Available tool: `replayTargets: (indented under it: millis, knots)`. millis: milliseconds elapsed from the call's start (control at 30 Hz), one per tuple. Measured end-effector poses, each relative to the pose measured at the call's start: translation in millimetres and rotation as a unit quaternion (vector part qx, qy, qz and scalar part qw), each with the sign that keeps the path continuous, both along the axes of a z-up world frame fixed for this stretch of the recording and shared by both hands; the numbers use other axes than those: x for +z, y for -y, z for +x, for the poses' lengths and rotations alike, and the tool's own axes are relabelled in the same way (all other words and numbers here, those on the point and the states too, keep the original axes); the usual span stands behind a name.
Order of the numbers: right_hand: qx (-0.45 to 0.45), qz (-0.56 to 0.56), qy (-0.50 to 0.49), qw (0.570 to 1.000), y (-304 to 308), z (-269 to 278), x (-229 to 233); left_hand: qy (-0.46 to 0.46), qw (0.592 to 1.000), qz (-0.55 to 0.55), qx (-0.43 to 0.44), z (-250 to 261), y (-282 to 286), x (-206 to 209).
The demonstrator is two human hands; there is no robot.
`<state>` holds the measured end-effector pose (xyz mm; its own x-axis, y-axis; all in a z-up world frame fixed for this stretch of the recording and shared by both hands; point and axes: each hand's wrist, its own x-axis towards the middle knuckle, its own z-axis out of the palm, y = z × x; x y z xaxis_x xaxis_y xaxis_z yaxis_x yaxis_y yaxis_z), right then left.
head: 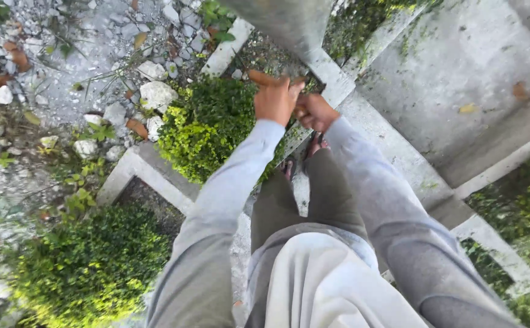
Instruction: Trimming and shaping small bushes using long-handled hedge shears in an outdoor garden.
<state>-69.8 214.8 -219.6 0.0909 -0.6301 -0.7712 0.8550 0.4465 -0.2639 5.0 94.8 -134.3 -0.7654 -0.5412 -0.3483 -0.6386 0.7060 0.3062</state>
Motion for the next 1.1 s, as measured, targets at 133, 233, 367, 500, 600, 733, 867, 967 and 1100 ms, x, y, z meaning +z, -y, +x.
replayTargets:
  millis: [133,233,367,500,600,733,867,967,1100]
  knots:
    - [0.153,-0.015,-0.274,0.949,-31.8,0.9,41.2,0.007,0.997,0.056,0.045,27.1,-24.6,56.8]
    - [0.130,-0.007,-0.357,0.925,-54.3,8.9,102.7,-0.066,0.993,0.034,0.093,48.8,-60.2,42.1]
    - [0.086,0.061,-0.335,0.936,-84.1,40.5,197.6,-0.235,0.952,-0.114,0.159,91.9,-122.2,39.4]
    - [0.091,0.068,-0.358,0.927,-107.6,75.0,243.0,-0.337,0.913,-0.138,0.183,126.9,-126.0,115.7]
    - [0.073,0.080,-0.397,0.911,-141.2,88.7,246.3,-0.382,0.873,0.037,0.301,171.5,-91.1,167.5]
    - [0.132,0.057,-0.445,0.884,-172.2,103.7,299.6,-0.389,0.749,0.352,0.405,277.8,-31.4,195.5]
    - [0.241,0.036,-0.522,0.817,-176.4,152.2,351.8,-0.243,0.783,0.485,0.305,416.6,-33.0,174.8]
    - [0.278,0.047,-0.553,0.784,-169.5,200.2,372.8,-0.086,0.833,0.447,0.314,489.1,-68.1,120.8]
    - [0.311,0.020,-0.592,0.743,-123.4,278.3,393.3,-0.053,0.855,0.395,0.331,538.5,-105.3,82.0]
